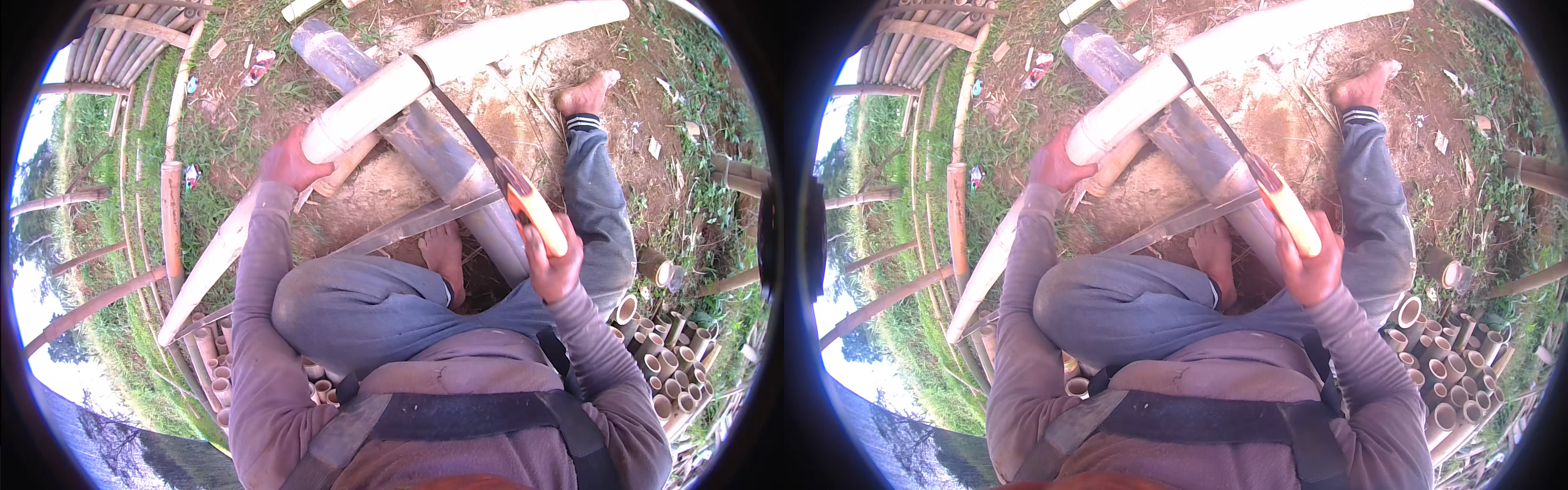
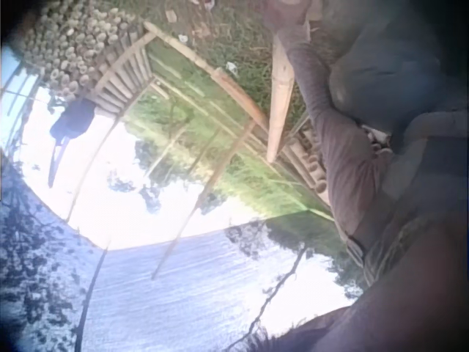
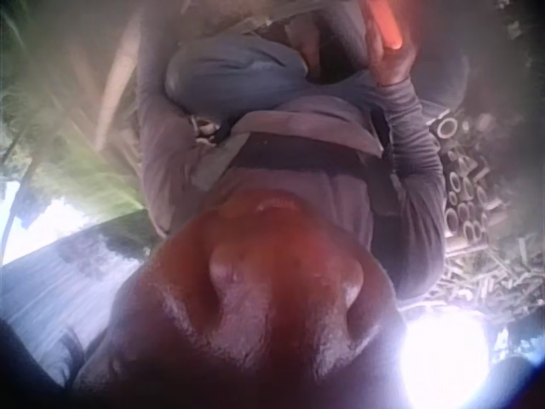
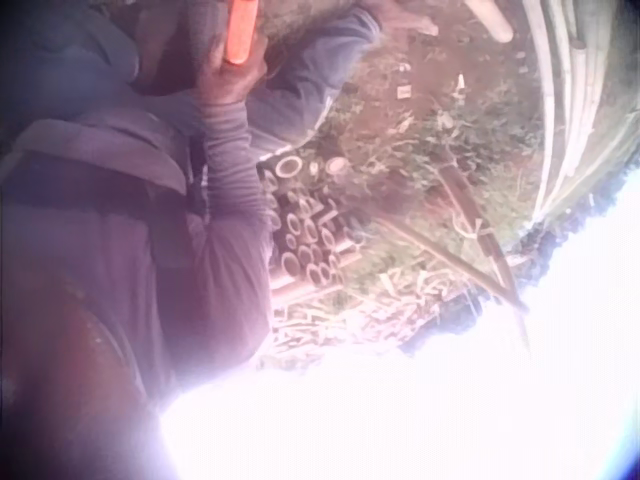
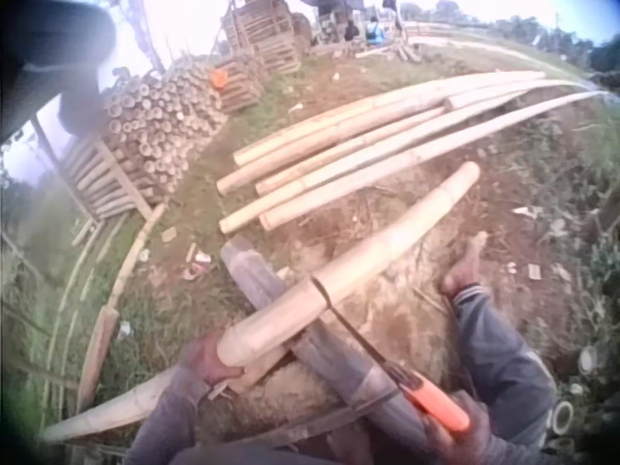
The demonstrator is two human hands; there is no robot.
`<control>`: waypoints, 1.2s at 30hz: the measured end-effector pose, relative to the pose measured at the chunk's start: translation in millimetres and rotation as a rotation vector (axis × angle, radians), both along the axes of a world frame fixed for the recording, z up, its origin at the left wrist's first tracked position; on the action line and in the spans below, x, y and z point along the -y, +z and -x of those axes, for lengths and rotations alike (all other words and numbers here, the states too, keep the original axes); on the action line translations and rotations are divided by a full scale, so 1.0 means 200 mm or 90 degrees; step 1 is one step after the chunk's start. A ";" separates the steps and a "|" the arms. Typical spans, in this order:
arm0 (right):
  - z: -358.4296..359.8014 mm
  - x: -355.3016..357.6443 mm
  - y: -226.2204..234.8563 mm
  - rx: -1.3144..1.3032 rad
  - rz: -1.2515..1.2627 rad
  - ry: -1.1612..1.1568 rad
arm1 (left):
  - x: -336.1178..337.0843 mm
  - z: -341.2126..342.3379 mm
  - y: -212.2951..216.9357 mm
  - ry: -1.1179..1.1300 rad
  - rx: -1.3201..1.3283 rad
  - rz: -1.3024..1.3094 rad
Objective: The person sits on the ground and uses a hand saw to cut long bamboo poles into shorter sections. They position each pole on a support log, saw through it, and then move the cut pieces aside.
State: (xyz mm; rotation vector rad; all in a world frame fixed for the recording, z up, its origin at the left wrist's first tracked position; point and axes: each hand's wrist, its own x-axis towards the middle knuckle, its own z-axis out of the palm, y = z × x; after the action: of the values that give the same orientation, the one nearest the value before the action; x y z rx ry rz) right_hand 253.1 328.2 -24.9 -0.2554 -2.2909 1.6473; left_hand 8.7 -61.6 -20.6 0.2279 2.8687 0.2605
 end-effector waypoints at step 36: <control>1.15 0.06 -0.40 0.040 -0.091 0.115 | 0.84 -0.54 -0.40 1.053 -0.459 -1.287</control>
State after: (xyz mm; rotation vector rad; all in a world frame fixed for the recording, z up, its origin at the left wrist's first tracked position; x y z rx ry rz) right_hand 22.6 317.0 -104.3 -0.0696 -2.5303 1.5664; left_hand 116.0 -228.6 -99.9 -1.8566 0.9197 3.2262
